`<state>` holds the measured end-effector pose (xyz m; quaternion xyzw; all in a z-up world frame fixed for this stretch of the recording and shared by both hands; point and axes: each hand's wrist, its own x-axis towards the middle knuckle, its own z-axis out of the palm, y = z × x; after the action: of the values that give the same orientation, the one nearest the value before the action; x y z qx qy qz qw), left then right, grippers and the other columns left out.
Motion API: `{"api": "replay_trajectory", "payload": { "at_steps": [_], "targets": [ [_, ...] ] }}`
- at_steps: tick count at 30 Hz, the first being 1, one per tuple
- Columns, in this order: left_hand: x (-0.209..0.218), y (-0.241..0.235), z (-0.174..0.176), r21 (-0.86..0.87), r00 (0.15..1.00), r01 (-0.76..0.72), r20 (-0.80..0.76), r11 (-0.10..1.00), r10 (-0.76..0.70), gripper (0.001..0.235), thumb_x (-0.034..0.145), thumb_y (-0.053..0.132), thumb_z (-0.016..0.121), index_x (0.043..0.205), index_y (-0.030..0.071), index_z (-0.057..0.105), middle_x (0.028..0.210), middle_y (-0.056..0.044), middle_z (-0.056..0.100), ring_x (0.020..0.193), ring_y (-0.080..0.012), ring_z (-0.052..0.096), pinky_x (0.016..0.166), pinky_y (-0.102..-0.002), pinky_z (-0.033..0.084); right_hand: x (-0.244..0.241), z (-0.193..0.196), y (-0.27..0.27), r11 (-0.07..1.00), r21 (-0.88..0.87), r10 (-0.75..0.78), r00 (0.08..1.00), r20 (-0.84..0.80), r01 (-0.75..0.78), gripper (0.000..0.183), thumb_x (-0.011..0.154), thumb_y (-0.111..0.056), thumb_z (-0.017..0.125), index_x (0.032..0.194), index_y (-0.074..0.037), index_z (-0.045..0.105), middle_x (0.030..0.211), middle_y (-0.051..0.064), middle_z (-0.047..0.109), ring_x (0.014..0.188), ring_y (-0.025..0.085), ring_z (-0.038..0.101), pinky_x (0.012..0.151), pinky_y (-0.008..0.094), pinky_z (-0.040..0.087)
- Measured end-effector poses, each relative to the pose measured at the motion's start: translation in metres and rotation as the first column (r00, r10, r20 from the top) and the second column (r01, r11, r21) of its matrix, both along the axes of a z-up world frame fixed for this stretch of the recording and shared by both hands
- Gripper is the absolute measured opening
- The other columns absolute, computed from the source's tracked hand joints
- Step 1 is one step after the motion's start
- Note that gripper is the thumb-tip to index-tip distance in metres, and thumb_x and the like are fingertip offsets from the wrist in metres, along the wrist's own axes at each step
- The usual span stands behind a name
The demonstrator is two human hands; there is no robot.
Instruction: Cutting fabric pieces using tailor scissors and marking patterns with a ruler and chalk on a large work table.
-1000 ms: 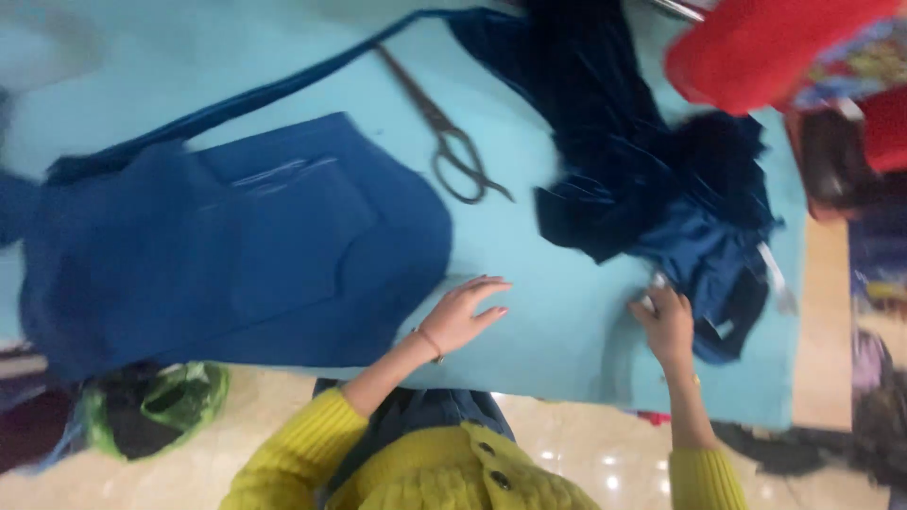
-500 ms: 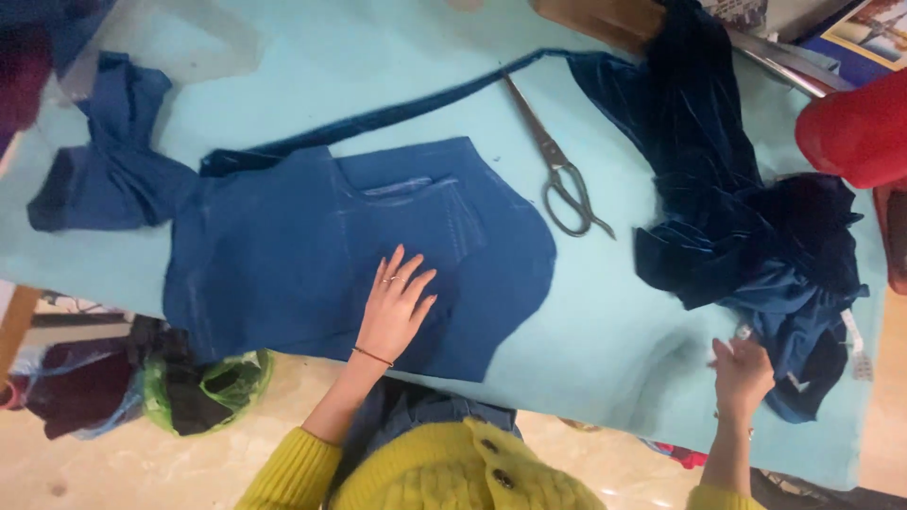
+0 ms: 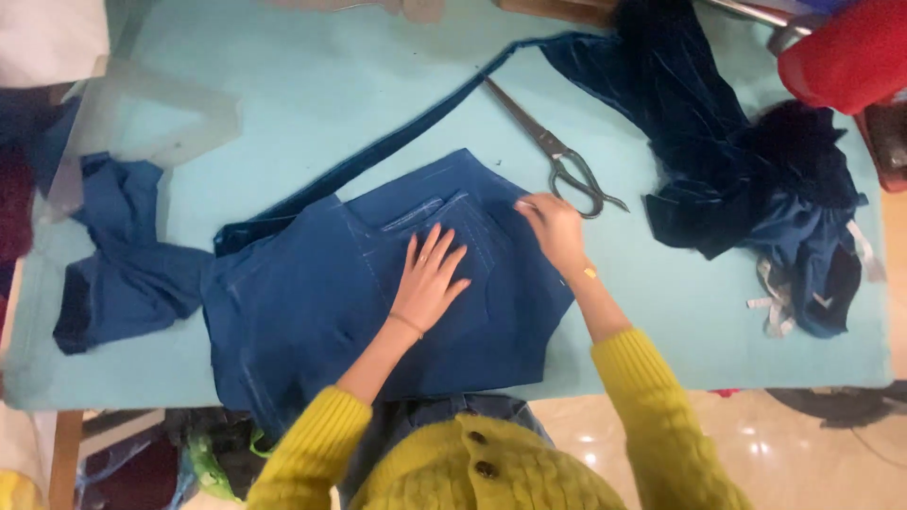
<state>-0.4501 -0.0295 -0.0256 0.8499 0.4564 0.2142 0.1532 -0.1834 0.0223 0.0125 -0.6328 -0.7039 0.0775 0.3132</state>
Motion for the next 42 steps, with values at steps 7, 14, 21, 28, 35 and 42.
{"api": "replay_trajectory", "payload": {
  "at_steps": [7, 14, 21, 28, 35, 42],
  "targets": [
    [0.035, 0.09, -0.015, 0.12, 0.988, 0.001, -0.153, 0.993, 0.017, 0.059, 0.101, 0.049, 0.06, 0.153, 0.023, 0.046, 0.167, -0.003, 0.034, 0.159, -0.0234, 0.017, 0.128, -0.059, 0.006, -0.025, -0.029, 0.061, 0.942, 0.181, 0.161, 0.851, 0.5, -0.284, 0.018, 0.105, -0.031, 0.064, 0.092, -0.02, 0.07, 0.08, -0.003, 0.072, 0.076, 0.017, 0.072, 0.075, 0.031, 0.055],
    [0.035, 0.104, -0.015, 0.034, 0.989, 0.005, -0.145, 0.999, 0.0, 0.055, 0.106, 0.057, 0.044, 0.153, 0.027, 0.044, 0.169, 0.004, 0.027, 0.158, -0.0195, 0.017, 0.129, -0.058, -0.002, 0.02, -0.055, 0.067, 0.96, 0.044, 0.174, 0.713, 0.68, -0.277, 0.02, 0.103, -0.027, 0.061, 0.086, -0.018, 0.064, 0.072, -0.002, 0.061, 0.067, 0.018, 0.067, 0.071, 0.03, 0.054],
    [0.036, 0.106, -0.015, -0.004, 0.991, 0.014, -0.132, 1.0, -0.014, 0.055, 0.107, 0.057, 0.039, 0.154, 0.028, 0.043, 0.168, 0.003, 0.028, 0.157, -0.0205, 0.018, 0.128, -0.059, -0.001, -0.021, -0.031, 0.072, 0.949, -0.316, 0.079, 0.969, 0.236, 0.0, 0.017, 0.099, -0.028, 0.063, 0.096, -0.011, 0.063, 0.076, 0.009, 0.067, 0.075, 0.036, 0.071, 0.068, 0.047, 0.057],
    [0.038, 0.11, -0.013, 0.04, 0.997, -0.014, -0.075, 0.999, 0.017, 0.053, 0.105, 0.057, 0.048, 0.147, 0.026, 0.049, 0.162, 0.001, 0.038, 0.152, -0.0224, 0.029, 0.126, -0.061, 0.01, -0.008, -0.019, 0.048, 0.9, -0.416, 0.05, 0.919, 0.391, 0.128, 0.013, 0.094, -0.016, 0.064, 0.084, -0.007, 0.061, 0.062, 0.014, 0.064, 0.063, 0.037, 0.072, 0.056, 0.045, 0.058],
    [0.053, 0.168, -0.036, 0.147, 0.944, -0.313, -0.062, 0.938, 0.325, 0.057, 0.086, 0.046, 0.079, 0.133, 0.023, 0.056, 0.128, -0.004, 0.055, 0.119, -0.0283, 0.053, 0.091, -0.052, 0.045, 0.016, 0.026, 0.006, 0.875, -0.454, -0.129, 0.985, 0.112, 0.166, 0.017, 0.099, -0.018, 0.067, 0.084, -0.009, 0.064, 0.055, 0.004, 0.058, 0.052, 0.022, 0.064, 0.055, 0.034, 0.053],
    [0.04, 0.149, -0.04, -0.081, 0.993, -0.114, 0.035, 0.99, 0.117, 0.029, 0.092, 0.049, 0.071, 0.096, 0.021, 0.062, 0.094, 0.002, 0.066, 0.105, -0.0235, 0.061, 0.093, -0.05, 0.046, 0.004, 0.053, -0.017, 0.879, -0.424, -0.272, 0.96, -0.071, 0.218, 0.013, 0.103, -0.019, 0.067, 0.096, -0.008, 0.07, 0.058, 0.007, 0.066, 0.056, 0.02, 0.067, 0.057, 0.033, 0.055]
  ]
}}
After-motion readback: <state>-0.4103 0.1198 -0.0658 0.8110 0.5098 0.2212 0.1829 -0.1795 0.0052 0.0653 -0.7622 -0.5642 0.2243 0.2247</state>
